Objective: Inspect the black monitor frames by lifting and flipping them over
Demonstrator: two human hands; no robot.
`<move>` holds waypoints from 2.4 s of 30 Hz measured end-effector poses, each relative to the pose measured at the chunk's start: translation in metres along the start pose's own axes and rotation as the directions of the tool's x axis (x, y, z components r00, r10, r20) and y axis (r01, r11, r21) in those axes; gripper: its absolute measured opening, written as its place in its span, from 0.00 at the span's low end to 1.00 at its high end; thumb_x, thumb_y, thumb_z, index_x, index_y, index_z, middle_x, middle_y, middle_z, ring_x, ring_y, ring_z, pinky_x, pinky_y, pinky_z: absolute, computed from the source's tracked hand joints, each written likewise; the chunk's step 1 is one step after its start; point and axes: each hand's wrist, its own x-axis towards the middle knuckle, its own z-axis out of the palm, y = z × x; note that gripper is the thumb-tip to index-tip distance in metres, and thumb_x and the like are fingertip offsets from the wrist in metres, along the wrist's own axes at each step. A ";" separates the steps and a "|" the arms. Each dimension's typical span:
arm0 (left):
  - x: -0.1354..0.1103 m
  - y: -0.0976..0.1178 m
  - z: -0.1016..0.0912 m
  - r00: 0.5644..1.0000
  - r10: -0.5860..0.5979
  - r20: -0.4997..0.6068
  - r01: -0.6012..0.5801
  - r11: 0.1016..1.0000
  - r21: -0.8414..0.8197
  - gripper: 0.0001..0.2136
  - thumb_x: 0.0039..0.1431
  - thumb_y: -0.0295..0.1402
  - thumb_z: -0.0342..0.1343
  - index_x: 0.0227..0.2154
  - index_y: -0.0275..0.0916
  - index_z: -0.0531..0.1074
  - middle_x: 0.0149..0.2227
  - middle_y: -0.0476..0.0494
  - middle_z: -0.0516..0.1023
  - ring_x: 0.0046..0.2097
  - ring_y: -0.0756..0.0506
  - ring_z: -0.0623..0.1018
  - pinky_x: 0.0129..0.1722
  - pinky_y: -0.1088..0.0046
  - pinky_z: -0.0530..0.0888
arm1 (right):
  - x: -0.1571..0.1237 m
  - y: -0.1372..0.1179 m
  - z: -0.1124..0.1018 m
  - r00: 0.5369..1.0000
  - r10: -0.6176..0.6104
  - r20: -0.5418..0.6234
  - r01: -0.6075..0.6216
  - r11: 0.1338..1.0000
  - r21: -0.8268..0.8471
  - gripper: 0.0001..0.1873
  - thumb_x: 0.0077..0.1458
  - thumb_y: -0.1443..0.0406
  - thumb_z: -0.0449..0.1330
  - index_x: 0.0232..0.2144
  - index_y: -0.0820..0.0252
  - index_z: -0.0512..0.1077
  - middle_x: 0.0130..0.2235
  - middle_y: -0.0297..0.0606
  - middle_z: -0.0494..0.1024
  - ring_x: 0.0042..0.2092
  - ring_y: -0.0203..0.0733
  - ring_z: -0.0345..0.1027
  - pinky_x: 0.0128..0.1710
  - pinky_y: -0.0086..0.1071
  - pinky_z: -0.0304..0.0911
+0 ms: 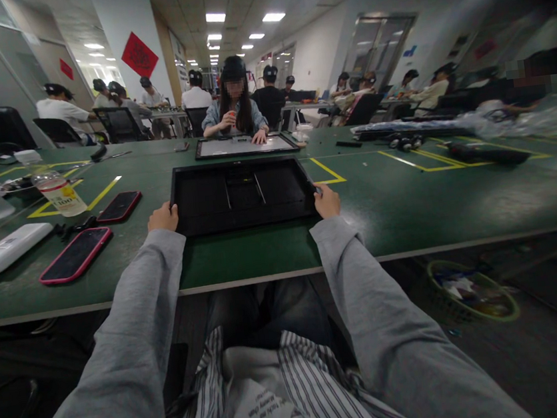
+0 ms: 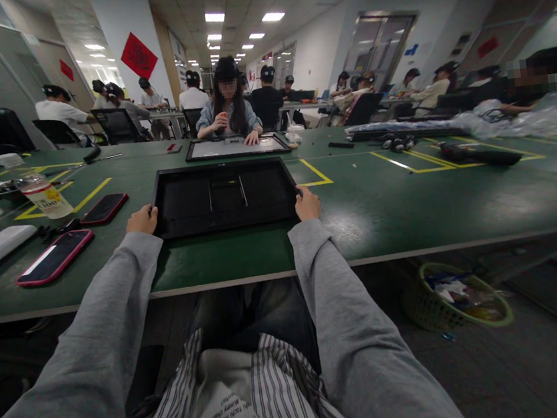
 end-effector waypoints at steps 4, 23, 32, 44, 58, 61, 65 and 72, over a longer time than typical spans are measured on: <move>-0.002 0.002 -0.003 1.000 -0.002 0.020 0.002 1.000 0.027 0.25 0.68 0.43 0.42 0.61 0.37 0.69 0.56 0.27 0.75 0.57 0.29 0.74 0.55 0.51 0.69 | -0.001 0.000 0.000 1.000 -0.003 -0.001 0.003 1.000 -0.004 0.26 0.60 0.67 0.53 0.60 0.55 0.71 0.49 0.47 0.80 0.51 0.54 0.72 0.53 0.46 0.64; -0.003 0.004 -0.004 0.999 -0.035 0.023 0.035 0.999 0.011 0.25 0.68 0.44 0.43 0.63 0.41 0.67 0.58 0.33 0.75 0.58 0.33 0.73 0.56 0.54 0.70 | 0.003 0.005 0.004 1.000 -0.021 -0.001 0.021 1.000 -0.010 0.23 0.60 0.67 0.55 0.57 0.57 0.71 0.49 0.48 0.80 0.51 0.55 0.73 0.53 0.46 0.65; 0.000 0.000 0.000 0.999 -0.033 0.027 0.033 0.999 -0.004 0.25 0.68 0.44 0.43 0.63 0.41 0.66 0.59 0.33 0.74 0.59 0.32 0.73 0.57 0.54 0.69 | 0.001 0.004 0.003 1.000 -0.017 0.004 0.017 1.000 0.005 0.22 0.59 0.65 0.55 0.56 0.56 0.71 0.46 0.47 0.80 0.48 0.55 0.72 0.50 0.46 0.65; -0.002 0.002 -0.001 0.997 -0.064 0.037 0.065 0.997 -0.030 0.26 0.68 0.45 0.42 0.64 0.41 0.63 0.60 0.30 0.73 0.60 0.33 0.72 0.56 0.54 0.69 | -0.002 0.000 -0.002 0.999 0.010 0.035 -0.010 1.000 -0.002 0.22 0.61 0.64 0.54 0.57 0.54 0.69 0.49 0.48 0.78 0.51 0.55 0.71 0.52 0.48 0.65; -0.002 0.001 -0.002 0.996 -0.078 0.046 0.079 0.996 -0.031 0.27 0.68 0.47 0.41 0.65 0.43 0.63 0.61 0.31 0.72 0.60 0.33 0.72 0.57 0.54 0.68 | -0.003 -0.003 -0.002 0.999 0.005 0.039 -0.005 1.000 -0.003 0.22 0.60 0.65 0.54 0.57 0.56 0.69 0.49 0.48 0.79 0.51 0.55 0.72 0.51 0.46 0.65; -0.003 0.002 -0.003 0.995 -0.088 0.051 0.090 0.996 -0.028 0.27 0.68 0.47 0.41 0.65 0.43 0.63 0.60 0.31 0.72 0.60 0.33 0.72 0.57 0.53 0.68 | -0.003 -0.003 -0.002 0.999 0.016 0.030 -0.016 1.000 0.003 0.22 0.60 0.65 0.54 0.56 0.55 0.70 0.49 0.48 0.79 0.51 0.55 0.72 0.51 0.46 0.66; -0.005 0.003 -0.004 0.993 -0.101 0.056 0.103 0.994 -0.033 0.27 0.68 0.47 0.41 0.66 0.43 0.62 0.61 0.31 0.72 0.60 0.32 0.72 0.58 0.52 0.68 | -0.003 -0.003 -0.002 1.000 0.009 0.026 -0.009 1.000 -0.002 0.22 0.60 0.65 0.54 0.57 0.55 0.70 0.49 0.47 0.79 0.50 0.54 0.72 0.51 0.46 0.66; -0.003 0.001 -0.002 0.994 -0.094 0.053 0.096 0.994 -0.046 0.27 0.68 0.47 0.42 0.65 0.43 0.63 0.62 0.31 0.71 0.61 0.32 0.71 0.58 0.52 0.67 | -0.003 -0.002 0.000 0.999 0.011 0.033 -0.010 1.000 -0.010 0.22 0.61 0.65 0.54 0.57 0.56 0.69 0.50 0.49 0.79 0.51 0.55 0.72 0.52 0.46 0.65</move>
